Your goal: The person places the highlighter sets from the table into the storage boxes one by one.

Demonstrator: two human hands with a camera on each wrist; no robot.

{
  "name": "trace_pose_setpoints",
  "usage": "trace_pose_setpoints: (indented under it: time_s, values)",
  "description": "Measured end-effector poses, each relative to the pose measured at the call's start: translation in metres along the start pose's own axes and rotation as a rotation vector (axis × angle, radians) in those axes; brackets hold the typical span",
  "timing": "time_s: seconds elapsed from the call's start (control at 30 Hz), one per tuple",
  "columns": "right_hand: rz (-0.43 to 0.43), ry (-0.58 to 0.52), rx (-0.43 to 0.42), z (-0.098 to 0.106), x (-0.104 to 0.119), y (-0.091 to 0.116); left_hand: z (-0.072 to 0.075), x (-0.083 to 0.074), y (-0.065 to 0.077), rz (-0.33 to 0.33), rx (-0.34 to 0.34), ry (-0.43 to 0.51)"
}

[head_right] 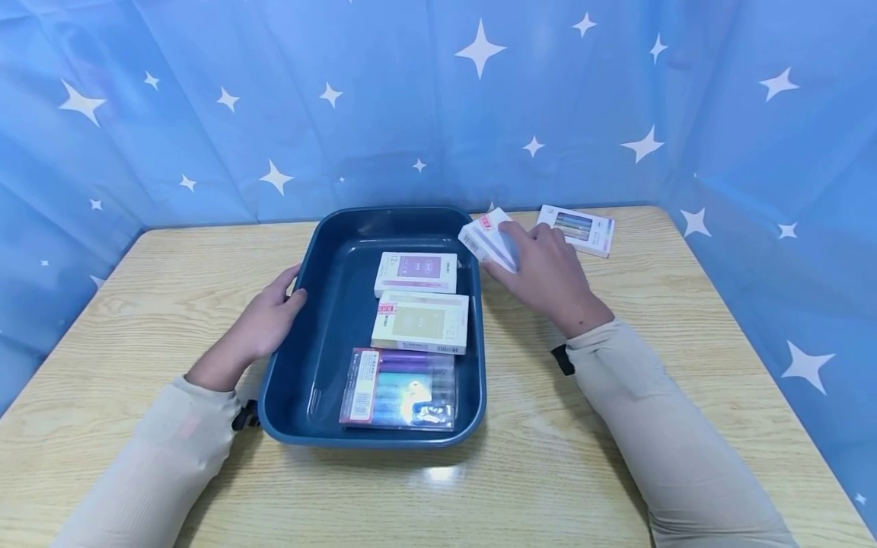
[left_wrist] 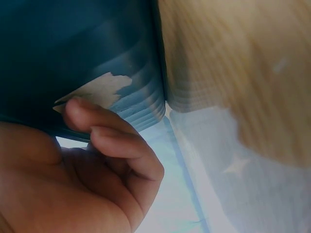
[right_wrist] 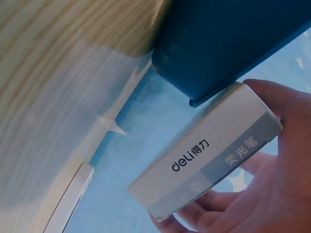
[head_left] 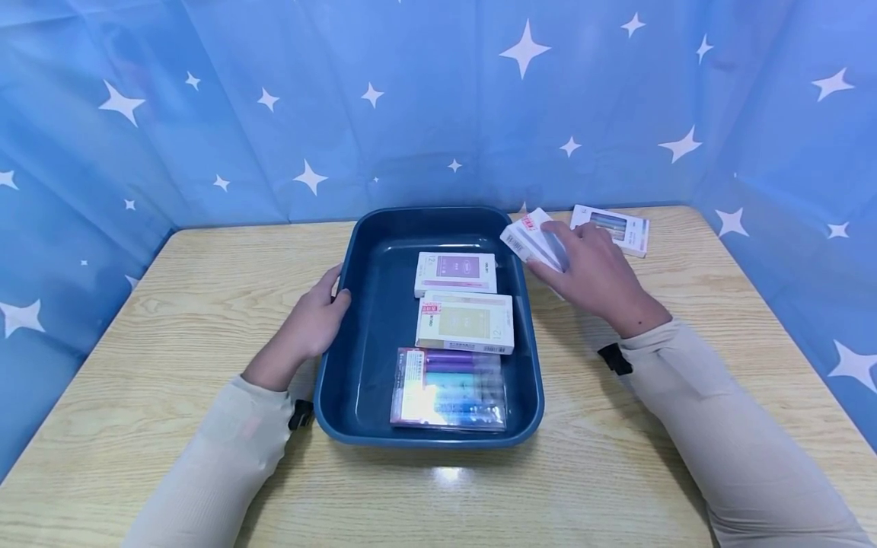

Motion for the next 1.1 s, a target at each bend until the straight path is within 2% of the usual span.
trace_pose_setpoints:
  time_s: [0.37,0.7,1.1]
  values:
    - [0.032,-0.01,0.036,-0.001,0.005,0.002,0.0,-0.001,-0.001,-0.01,-0.002,0.003]
    - [0.024,-0.006,0.046,0.001,0.006,0.004,0.0,-0.001,0.0,-0.008,-0.001,0.002]
    - [0.055,0.019,0.054,0.004,0.013,0.008,0.0,0.0,0.0,-0.006,0.004,0.011]
Point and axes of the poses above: each hand's wrist, its own y-axis away from the middle knuckle, its own z-axis out of the back of the hand, x = y × z, the point moved 10 cm from there along -y, towards the middle knuckle, and after that the axes turned 8 degrees about y, right-handed, at the moved point
